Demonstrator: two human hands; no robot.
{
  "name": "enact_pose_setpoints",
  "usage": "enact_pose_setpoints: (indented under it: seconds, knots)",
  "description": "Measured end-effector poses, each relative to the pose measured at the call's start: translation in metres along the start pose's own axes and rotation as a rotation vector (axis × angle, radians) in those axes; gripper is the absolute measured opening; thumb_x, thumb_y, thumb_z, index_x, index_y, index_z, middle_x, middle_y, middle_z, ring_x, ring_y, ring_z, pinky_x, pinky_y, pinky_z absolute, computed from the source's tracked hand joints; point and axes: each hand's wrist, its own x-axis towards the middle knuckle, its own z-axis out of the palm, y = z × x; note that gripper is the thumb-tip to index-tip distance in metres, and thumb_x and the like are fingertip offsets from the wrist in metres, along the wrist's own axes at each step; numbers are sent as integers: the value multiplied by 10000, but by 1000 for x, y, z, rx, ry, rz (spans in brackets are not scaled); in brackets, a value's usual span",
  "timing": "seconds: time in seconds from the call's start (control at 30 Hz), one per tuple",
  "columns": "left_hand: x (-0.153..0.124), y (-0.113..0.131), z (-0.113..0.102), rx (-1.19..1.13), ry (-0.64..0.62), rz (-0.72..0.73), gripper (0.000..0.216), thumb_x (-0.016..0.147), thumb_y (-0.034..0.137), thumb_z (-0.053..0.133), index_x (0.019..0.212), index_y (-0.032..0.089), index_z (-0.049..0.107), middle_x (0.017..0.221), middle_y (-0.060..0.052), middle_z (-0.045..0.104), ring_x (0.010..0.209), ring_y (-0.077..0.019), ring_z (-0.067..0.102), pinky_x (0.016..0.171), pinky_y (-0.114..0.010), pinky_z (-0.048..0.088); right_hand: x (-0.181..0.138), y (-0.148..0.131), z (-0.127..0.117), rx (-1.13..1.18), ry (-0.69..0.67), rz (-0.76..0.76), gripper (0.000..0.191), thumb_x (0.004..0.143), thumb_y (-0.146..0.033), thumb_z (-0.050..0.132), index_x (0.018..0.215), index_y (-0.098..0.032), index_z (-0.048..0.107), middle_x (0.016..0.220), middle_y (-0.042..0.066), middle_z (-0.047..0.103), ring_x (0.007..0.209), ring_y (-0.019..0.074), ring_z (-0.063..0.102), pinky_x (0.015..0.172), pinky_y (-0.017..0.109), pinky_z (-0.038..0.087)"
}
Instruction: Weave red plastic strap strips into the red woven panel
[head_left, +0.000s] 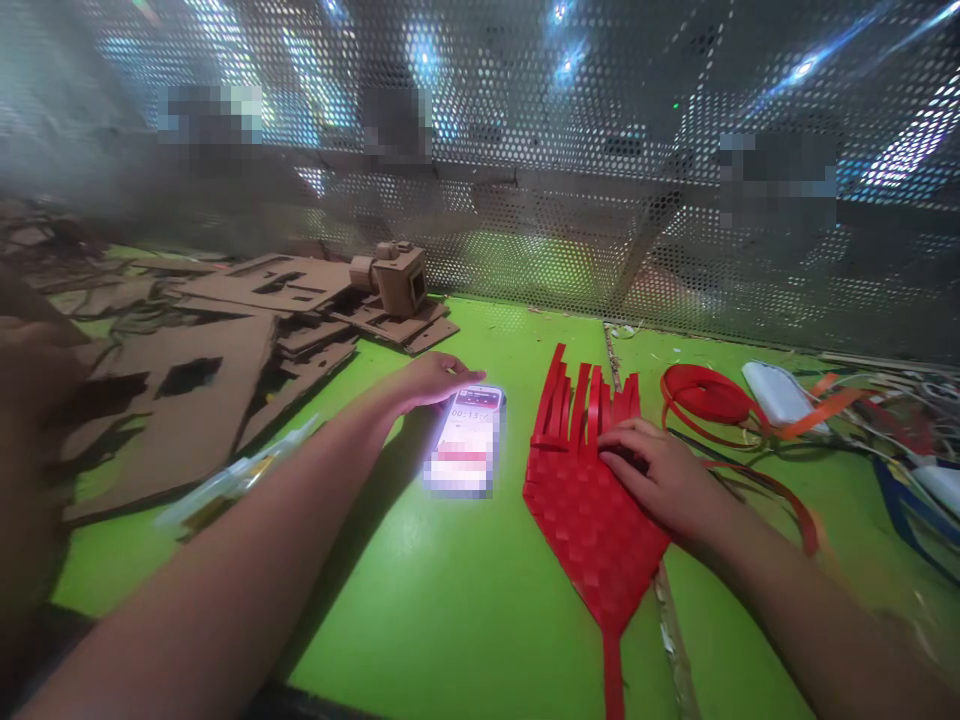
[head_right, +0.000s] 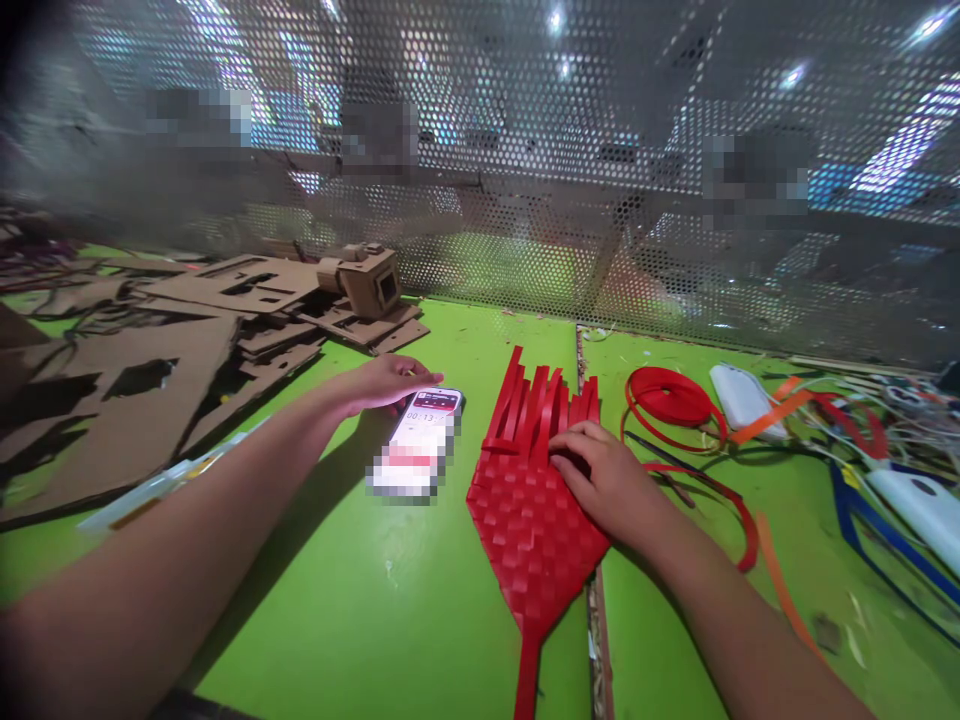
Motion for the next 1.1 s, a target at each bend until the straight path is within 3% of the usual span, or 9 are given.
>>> enact_pose_setpoints:
  seconds: [0.17, 0.33, 0.47, 0.57, 0.7, 0.83, 0.9, 1.0, 1.1]
  knots:
    - [-32, 33, 15, 13, 278, 187, 295, 1008, 392, 518, 1120, 176, 685, 982, -110, 733, 839, -199, 670, 720, -315, 542, 0, 0, -2, -24, -10, 3, 232, 998, -232, 511, 1100, -211, 718, 1125, 95, 683, 1010, 234, 665, 910, 387, 516]
    - [-94, 73, 68, 287, 71, 662, 278, 980, 325, 519, 1048, 196, 757, 1066, -113, 740, 933, -245, 685, 829, -404, 577, 0, 1, -4, 33, 0, -35, 270, 986, -163, 492, 1090, -226, 733, 1131, 88, 702, 1023, 230, 672, 947, 408, 523]
    - [-118, 73, 108, 611, 18, 722, 397, 959, 341, 566, 1271, 140, 709, 1401, -199, 629, 1376, -404, 500, 1107, -573, 457, 0, -3, -5, 21, 10, -33, 229, 979, -182, 530, 1083, -211, 732, 1110, 97, 704, 999, 231, 669, 933, 407, 525]
    - [-120, 67, 120, 730, -41, 717, 520, 887, 461, 672, 1306, 155, 704, 1479, -204, 566, 1444, -480, 397, 1140, -666, 398, 0, -6, -5, 13, 8, -37, 206, 972, -189, 548, 1091, -204, 715, 1093, 98, 695, 993, 231, 659, 914, 390, 523]
    - [-119, 64, 120, 759, -35, 690, 658, 923, 452, 634, 1440, 49, 577, 1533, -268, 477, 1442, -487, 397, 1125, -644, 434, -1, -6, -4, 4, 5, -35, 178, 969, -187, 547, 1069, -206, 693, 1071, 93, 680, 988, 234, 647, 894, 382, 517]
    - [-121, 66, 112, 738, -36, 706, 552, 955, 271, 582, 1462, 58, 537, 1542, -251, 477, 1438, -417, 440, 1111, -548, 484, -2, -5, -4, -20, 6, -51, 164, 966, -191, 558, 1052, -206, 697, 1065, 91, 677, 974, 231, 646, 887, 378, 518]
    - [-119, 66, 105, 627, -38, 665, 505, 957, 238, 554, 1433, 69, 553, 1496, -252, 531, 1349, -385, 553, 1003, -483, 567, -3, -6, -5, -38, 11, -56, 162, 969, -199, 564, 1043, -212, 707, 1052, 88, 683, 964, 230, 649, 884, 379, 521]
    - [-107, 65, 91, 432, -97, 511, 364, 927, 182, 538, 1264, 139, 670, 1162, -185, 747, 938, -286, 742, 708, -353, 608, -4, -8, -8, -68, 0, -63, 182, 981, -208, 558, 1050, -224, 725, 1056, 87, 692, 980, 235, 650, 901, 388, 520]
    - [-86, 62, 76, 401, -163, 468, 320, 833, 100, 570, 1028, 242, 780, 866, -66, 776, 738, -215, 712, 646, -303, 541, -5, -11, -9, -82, -6, -60, 194, 977, -193, 560, 1047, -231, 738, 1056, 85, 704, 974, 236, 659, 898, 394, 525]
